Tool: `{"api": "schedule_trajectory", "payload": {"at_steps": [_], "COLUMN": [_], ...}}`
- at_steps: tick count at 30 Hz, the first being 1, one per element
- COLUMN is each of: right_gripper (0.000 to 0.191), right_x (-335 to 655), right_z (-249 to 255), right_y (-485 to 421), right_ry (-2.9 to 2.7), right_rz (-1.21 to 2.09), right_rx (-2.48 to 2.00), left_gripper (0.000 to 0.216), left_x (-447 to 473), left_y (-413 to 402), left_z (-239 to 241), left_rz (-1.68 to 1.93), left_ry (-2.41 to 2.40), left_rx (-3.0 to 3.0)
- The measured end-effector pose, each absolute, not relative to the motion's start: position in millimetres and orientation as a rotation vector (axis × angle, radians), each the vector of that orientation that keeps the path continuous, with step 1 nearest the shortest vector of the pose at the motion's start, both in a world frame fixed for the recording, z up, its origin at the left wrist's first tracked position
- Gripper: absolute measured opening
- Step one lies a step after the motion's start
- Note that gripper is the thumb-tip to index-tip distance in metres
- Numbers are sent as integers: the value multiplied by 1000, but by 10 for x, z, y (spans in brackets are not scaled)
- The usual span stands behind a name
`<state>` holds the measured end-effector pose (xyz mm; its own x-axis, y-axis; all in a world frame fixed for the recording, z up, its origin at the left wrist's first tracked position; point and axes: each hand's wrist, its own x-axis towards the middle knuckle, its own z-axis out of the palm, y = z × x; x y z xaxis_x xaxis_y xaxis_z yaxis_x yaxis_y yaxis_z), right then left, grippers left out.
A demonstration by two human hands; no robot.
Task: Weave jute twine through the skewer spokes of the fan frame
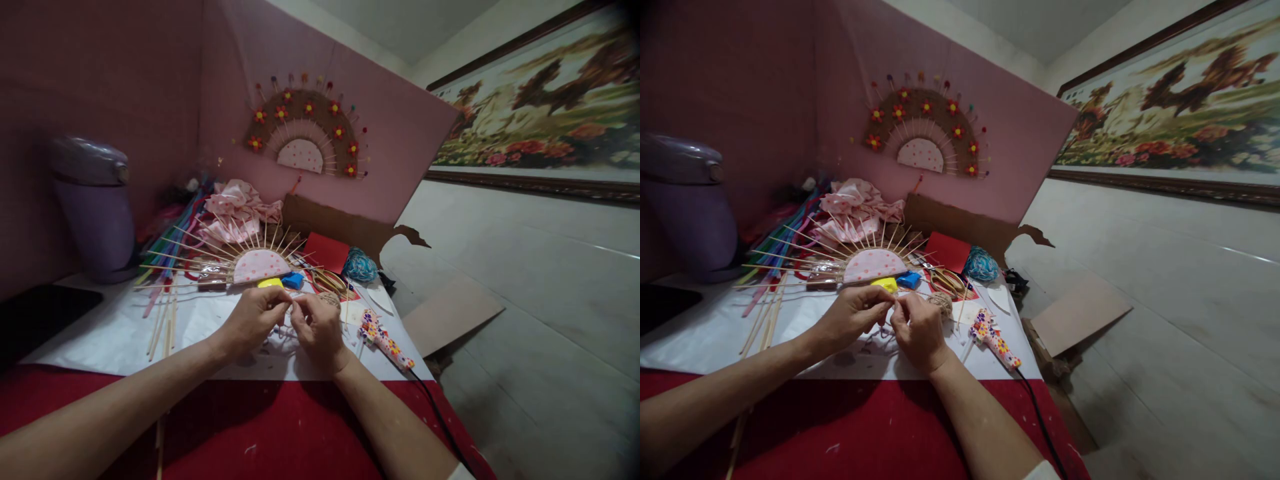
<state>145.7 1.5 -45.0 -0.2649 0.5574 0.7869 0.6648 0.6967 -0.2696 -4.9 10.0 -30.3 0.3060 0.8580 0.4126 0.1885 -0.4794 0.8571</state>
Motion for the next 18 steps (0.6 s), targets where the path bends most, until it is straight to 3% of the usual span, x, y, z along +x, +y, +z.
{"api": "schedule_trajectory", "payload": {"at_steps": [18], "right_gripper": [13], "right_x": [1483], "right_z": [-441], "right_y": [29], "right_ry": [-1964], "right_rz": [-158], "right_rx": [-944], "left_gripper": [15], "left_x": [-47], "left_y": [94], "left_z": [-253], "left_rz": [1094], "left_ry": [851], "left_rx": [1642]}}
